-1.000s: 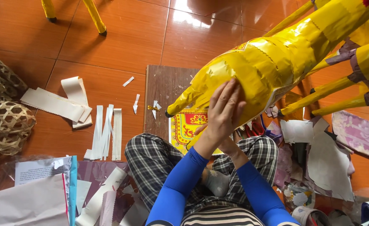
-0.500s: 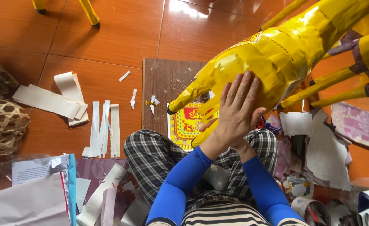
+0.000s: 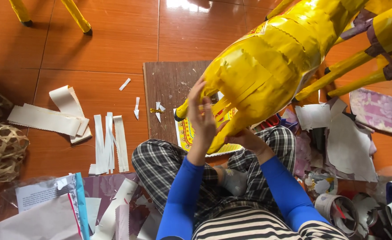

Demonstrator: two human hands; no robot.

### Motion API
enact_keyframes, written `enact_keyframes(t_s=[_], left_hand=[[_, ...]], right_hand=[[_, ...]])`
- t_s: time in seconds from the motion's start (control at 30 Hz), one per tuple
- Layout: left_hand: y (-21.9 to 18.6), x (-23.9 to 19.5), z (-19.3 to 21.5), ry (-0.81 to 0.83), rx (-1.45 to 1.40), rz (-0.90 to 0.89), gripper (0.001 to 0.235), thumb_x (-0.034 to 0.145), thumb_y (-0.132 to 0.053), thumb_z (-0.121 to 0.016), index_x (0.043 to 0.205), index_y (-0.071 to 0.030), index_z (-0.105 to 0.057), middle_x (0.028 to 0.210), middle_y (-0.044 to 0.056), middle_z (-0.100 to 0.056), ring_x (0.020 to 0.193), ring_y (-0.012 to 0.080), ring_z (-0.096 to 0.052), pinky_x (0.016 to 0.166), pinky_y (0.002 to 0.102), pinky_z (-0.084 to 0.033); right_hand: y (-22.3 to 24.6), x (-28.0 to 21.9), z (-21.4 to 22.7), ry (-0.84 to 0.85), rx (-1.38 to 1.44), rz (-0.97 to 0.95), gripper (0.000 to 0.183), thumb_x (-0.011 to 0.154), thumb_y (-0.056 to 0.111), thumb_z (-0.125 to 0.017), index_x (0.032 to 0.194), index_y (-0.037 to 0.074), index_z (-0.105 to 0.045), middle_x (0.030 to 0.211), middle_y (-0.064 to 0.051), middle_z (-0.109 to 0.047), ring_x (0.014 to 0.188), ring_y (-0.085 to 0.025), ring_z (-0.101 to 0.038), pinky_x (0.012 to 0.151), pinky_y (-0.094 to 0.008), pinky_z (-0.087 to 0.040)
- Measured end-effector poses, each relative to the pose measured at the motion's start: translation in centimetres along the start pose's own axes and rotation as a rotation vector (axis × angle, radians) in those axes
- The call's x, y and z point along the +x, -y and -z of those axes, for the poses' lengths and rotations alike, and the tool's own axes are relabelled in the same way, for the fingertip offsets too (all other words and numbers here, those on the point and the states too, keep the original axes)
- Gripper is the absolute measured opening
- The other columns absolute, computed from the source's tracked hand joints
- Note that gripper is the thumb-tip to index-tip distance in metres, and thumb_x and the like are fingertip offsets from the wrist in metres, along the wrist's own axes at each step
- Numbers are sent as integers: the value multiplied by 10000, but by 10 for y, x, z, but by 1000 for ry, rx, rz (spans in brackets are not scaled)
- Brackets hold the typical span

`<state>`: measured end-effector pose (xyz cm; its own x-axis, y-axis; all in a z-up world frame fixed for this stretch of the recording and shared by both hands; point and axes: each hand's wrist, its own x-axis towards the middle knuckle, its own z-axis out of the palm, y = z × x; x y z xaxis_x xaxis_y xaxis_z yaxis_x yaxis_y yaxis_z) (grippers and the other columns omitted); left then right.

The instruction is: Assembling and decorating ceremonial paper horses using paper strips, decorative cutouts, and adhesive.

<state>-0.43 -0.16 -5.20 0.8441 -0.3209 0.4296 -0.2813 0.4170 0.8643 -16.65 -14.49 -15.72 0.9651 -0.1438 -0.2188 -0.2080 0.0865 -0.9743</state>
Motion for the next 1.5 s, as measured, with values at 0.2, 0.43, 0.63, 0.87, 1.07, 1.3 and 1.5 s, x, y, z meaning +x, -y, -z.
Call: enact_keyframes(t_s=[0.2,0.43,0.63,0.87,1.07,1.3,1.5], left_hand=[[52,-63,74,56,423,117,466,910,135,-502,1323,-43,-622,1360,130,-680,1323,257,-659,1158,382,-514],[41,-73,97,482,438,468,697,821,-53,-771,1443,-39,-455,1250,199,-632,1132,339,-650,846,399,-563],[105,-67,136,358,833,422,494,809,-128,-826,1263,-80,-637,1072,175,-743,979,341,-727,795,419,-578],[211,-58,203,386,1070,315,362,876,-278,-835,1174,-101,-732,1153,138,-754,1033,323,-711,822,417,-571],[222,-48,207,313,810,315,507,752,-241,-899,1185,-62,-703,1181,113,-732,1063,272,-672,907,399,-558],[228,-10,197,311,736,295,482,858,-102,-878,1285,-32,-665,1276,122,-706,1145,279,-649,991,406,-543],[251,-17,213,277,586,485,516,793,89,-817,1269,17,-631,1219,108,-717,1086,203,-700,935,324,-581]], right_hand=[[33,23,-32,31,-15,45,406,933,132,-713,1310,37,-595,1253,-42,-704,1177,-164,-646,997,-334,-548],[21,54,-73,30,-313,183,341,1013,244,-663,1263,12,-653,1219,-121,-718,1157,-249,-664,976,-365,-525],[-13,12,3,178,-642,-263,434,1026,400,-603,1173,-2,-677,1115,-196,-675,1069,-348,-682,890,-471,-544],[24,2,69,-493,-610,-198,562,804,220,-798,1298,68,-577,1196,-140,-674,1128,-312,-640,962,-445,-488],[-59,51,56,-665,-510,-254,367,955,192,-835,1158,8,-589,1016,-232,-670,983,-395,-668,901,-436,-555],[-62,81,78,-776,-541,152,426,925,125,-788,1263,15,-552,1164,-233,-645,1077,-426,-630,894,-454,-531],[-62,58,92,-755,-518,190,510,935,113,-777,1366,22,-519,1260,-240,-632,1157,-423,-612,982,-441,-504]])
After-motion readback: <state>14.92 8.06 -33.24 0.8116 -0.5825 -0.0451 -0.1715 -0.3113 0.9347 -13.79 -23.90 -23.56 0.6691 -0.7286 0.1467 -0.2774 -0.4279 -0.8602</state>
